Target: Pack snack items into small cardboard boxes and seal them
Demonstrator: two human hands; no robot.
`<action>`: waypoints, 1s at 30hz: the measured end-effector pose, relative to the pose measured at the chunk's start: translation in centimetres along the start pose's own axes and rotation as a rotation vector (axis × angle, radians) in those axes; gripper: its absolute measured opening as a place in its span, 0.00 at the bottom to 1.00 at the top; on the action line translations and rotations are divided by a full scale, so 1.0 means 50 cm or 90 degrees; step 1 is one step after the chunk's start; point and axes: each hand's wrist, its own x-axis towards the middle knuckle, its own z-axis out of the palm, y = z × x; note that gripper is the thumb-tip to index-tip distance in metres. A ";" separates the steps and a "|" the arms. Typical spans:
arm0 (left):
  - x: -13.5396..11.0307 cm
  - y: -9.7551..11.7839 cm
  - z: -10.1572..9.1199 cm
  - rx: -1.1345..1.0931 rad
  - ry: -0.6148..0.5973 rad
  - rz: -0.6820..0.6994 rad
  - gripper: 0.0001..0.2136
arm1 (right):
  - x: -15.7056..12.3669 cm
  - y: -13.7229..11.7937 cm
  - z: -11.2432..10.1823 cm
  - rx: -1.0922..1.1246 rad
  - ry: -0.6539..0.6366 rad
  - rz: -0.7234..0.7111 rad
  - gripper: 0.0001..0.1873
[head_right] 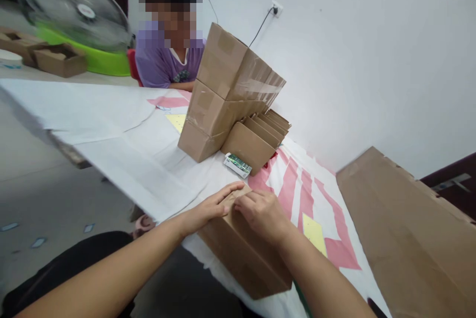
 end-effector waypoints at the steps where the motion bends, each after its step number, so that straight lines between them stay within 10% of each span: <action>1: 0.000 0.000 0.000 -0.005 0.000 -0.002 0.33 | 0.001 -0.001 0.001 -0.011 -0.003 0.007 0.11; 17: 0.003 -0.008 -0.001 -0.033 -0.008 0.011 0.35 | 0.003 -0.020 -0.005 -0.043 -0.060 0.021 0.11; 30: 0.003 -0.012 -0.002 -0.042 -0.005 0.013 0.36 | -0.003 -0.003 0.009 0.150 0.084 0.259 0.05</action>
